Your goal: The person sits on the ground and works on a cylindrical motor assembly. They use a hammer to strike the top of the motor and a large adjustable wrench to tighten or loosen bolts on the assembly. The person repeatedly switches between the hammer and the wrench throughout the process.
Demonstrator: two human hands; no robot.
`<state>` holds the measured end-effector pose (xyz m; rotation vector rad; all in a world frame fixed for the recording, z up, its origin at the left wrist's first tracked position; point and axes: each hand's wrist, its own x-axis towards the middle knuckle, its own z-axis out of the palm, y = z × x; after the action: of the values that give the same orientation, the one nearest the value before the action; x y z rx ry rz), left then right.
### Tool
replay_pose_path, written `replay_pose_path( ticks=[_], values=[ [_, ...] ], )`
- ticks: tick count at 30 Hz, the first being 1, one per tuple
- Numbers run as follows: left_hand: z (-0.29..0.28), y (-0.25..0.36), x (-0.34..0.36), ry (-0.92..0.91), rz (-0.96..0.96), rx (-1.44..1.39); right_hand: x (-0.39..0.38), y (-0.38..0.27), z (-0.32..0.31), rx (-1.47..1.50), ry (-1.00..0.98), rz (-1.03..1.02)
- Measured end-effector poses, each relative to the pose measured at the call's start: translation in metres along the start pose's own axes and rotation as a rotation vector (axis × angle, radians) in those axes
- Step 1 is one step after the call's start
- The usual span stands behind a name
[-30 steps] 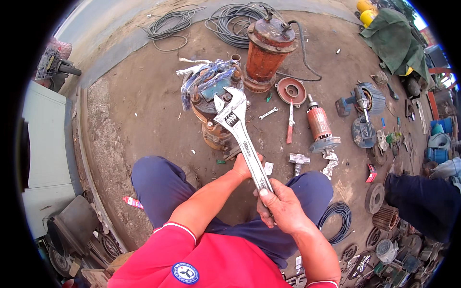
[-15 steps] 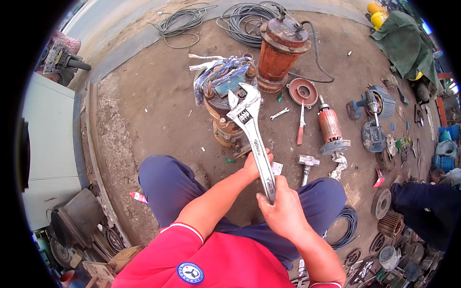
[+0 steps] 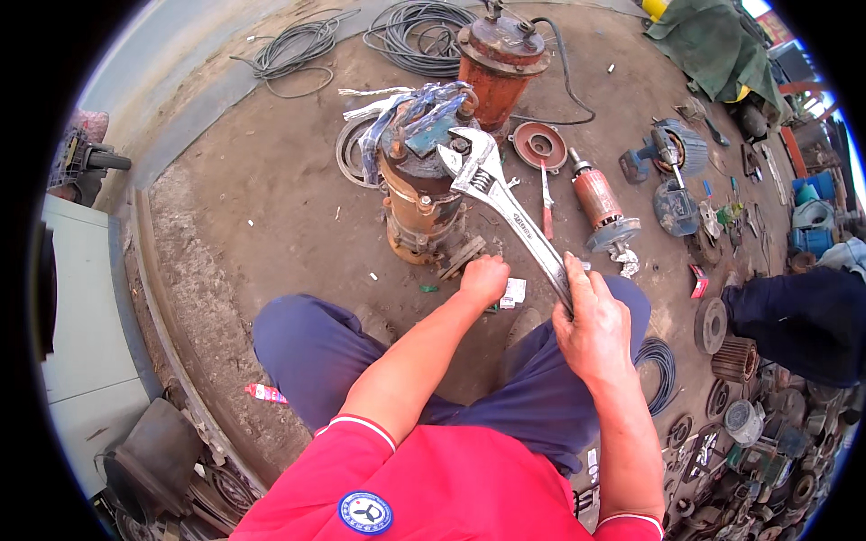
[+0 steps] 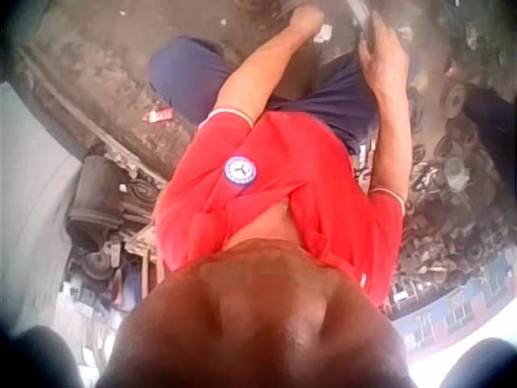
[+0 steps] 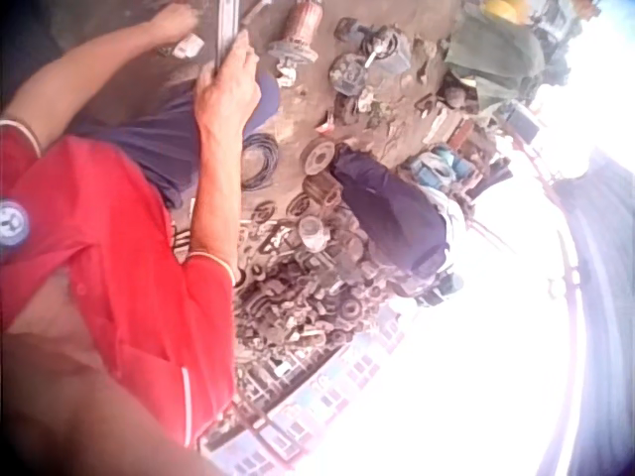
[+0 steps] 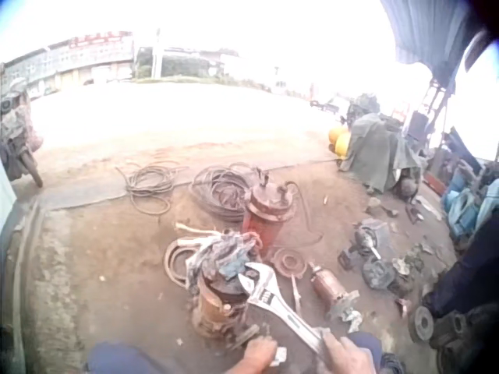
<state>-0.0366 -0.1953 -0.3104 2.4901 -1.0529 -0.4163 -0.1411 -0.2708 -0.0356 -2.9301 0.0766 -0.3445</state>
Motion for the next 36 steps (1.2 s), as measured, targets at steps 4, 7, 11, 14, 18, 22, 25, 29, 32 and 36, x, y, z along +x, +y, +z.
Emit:
replay_pose_path(
  ticks=[4,7,11,14,18,22,25,29,32,36],
  values=[
    [0.0,-0.005,-0.001,-0.005,-0.002,0.015,-0.003,-0.029,-0.001,-0.239,0.025,0.079],
    [0.002,-0.005,-0.002,0.0,0.006,0.025,-0.003,-0.031,0.003,-0.339,-0.062,0.072],
    [-0.003,-0.003,0.001,-0.006,-0.017,0.054,0.006,-0.008,-0.003,-0.297,-0.044,-0.015],
    [-0.008,0.001,0.003,-0.011,-0.014,0.038,0.006,0.004,-0.002,-0.233,-0.016,-0.023],
    [-0.002,0.001,0.007,0.019,-0.047,0.051,0.01,0.01,0.0,-0.229,0.012,-0.049],
    [0.0,0.003,0.002,0.036,-0.033,0.061,0.006,0.013,0.003,-0.22,0.023,-0.055],
    [0.003,0.001,0.005,0.079,-0.009,0.058,0.01,0.017,0.001,-0.195,0.039,-0.074],
    [0.009,0.006,0.0,0.088,0.028,0.042,0.009,0.032,0.0,-0.186,0.04,-0.084],
    [-0.001,0.006,0.017,0.13,0.023,0.047,0.014,0.029,-0.003,-0.19,0.03,-0.108],
    [0.004,0.005,0.006,0.103,-0.008,0.045,0.014,0.037,0.004,-0.171,0.022,-0.076]
  ],
)
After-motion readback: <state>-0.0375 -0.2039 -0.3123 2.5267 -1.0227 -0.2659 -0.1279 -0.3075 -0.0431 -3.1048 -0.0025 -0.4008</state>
